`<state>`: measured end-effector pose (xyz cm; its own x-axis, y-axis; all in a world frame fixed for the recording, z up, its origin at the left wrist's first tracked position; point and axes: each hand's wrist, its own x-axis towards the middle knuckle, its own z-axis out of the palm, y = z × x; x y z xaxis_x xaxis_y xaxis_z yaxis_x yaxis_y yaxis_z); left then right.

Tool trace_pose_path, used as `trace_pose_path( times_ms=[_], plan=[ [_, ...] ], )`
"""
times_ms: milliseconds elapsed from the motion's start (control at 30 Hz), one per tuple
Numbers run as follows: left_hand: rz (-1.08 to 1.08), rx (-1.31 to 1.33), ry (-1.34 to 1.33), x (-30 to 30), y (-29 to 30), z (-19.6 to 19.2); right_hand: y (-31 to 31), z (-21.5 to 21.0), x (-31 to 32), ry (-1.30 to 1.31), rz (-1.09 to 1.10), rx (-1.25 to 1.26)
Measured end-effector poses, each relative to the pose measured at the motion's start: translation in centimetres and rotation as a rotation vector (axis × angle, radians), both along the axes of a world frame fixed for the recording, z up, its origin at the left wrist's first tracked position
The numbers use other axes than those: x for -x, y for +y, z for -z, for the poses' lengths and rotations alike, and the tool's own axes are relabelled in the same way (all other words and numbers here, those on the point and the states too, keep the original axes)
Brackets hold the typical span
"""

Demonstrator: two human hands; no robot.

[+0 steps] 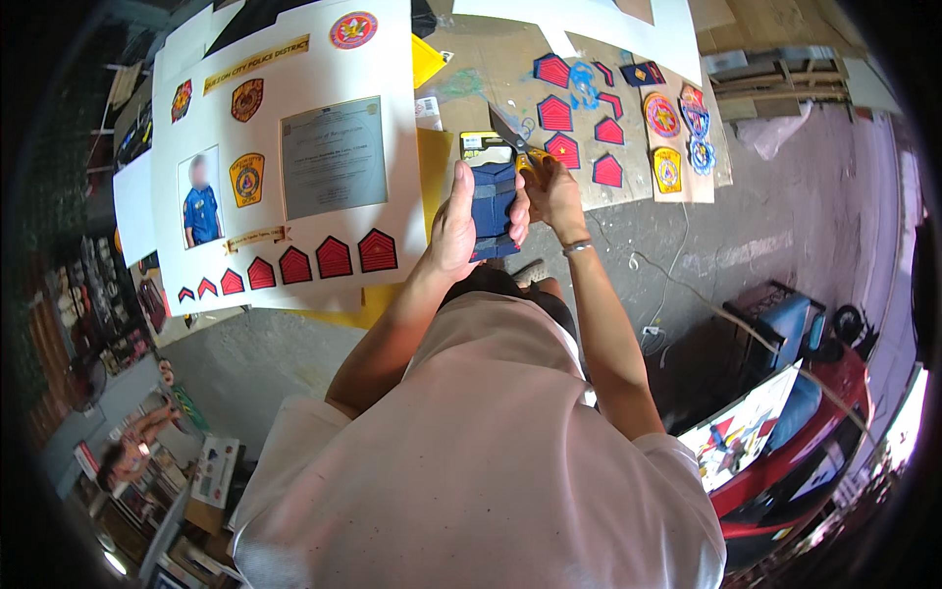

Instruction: The person cuts a small rectangular piece of dark blue fabric using scissors, then uses a utility knife to trim edges and score lines. The person folds the fabric and continues trimming with the knife, then uses scissors again to refine the shape. The finished piece is held and inspected.

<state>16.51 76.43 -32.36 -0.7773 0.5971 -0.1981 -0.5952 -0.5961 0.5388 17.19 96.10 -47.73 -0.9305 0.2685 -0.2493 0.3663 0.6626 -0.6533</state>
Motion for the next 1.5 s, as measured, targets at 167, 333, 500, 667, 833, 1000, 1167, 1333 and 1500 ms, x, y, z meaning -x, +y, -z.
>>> trace_pose_path(
  times_ms=[167, 333, 500, 667, 833, 1000, 1167, 1333, 1500],
  plan=[
    [-0.175, 0.076, 0.072, 0.8, 0.5, -1.1, 1.7, -5.2, -3.3, 0.093, 0.112, 0.741],
    [-0.386, 0.248, 0.049, 1.0, 1.9, -3.3, 4.5, -14.8, -10.0, 0.003, -0.188, 1.116],
    [-0.563, 0.226, 0.135, -0.5, 4.6, -6.8, 6.8, -19.7, -11.4, -0.085, -0.47, 1.15],
    [-0.701, 0.432, 0.202, -4.3, 7.1, -9.8, 9.4, -21.4, -10.1, -0.251, -0.649, 1.242],
    [-0.874, 0.506, 0.285, -8.9, 7.6, -11.7, 11.0, -22.5, -8.5, -0.384, -0.921, 1.268],
    [-1.082, 0.588, 0.3, -14.0, 7.4, -12.5, 10.2, -22.8, -8.6, -0.508, -1.084, 1.313],
    [-1.238, 0.541, 0.237, -17.9, 7.0, -13.0, 7.6, -23.3, -10.1, -0.527, -1.195, 1.213],
    [-1.424, 0.66, 0.233, -22.8, 5.7, -13.7, 5.3, -24.0, -11.7, -0.707, -1.354, 1.218],
    [-1.551, 0.643, 0.25, -29.2, 4.5, -13.6, 1.8, -23.8, -15.1, -0.808, -1.492, 1.215]
  ],
)
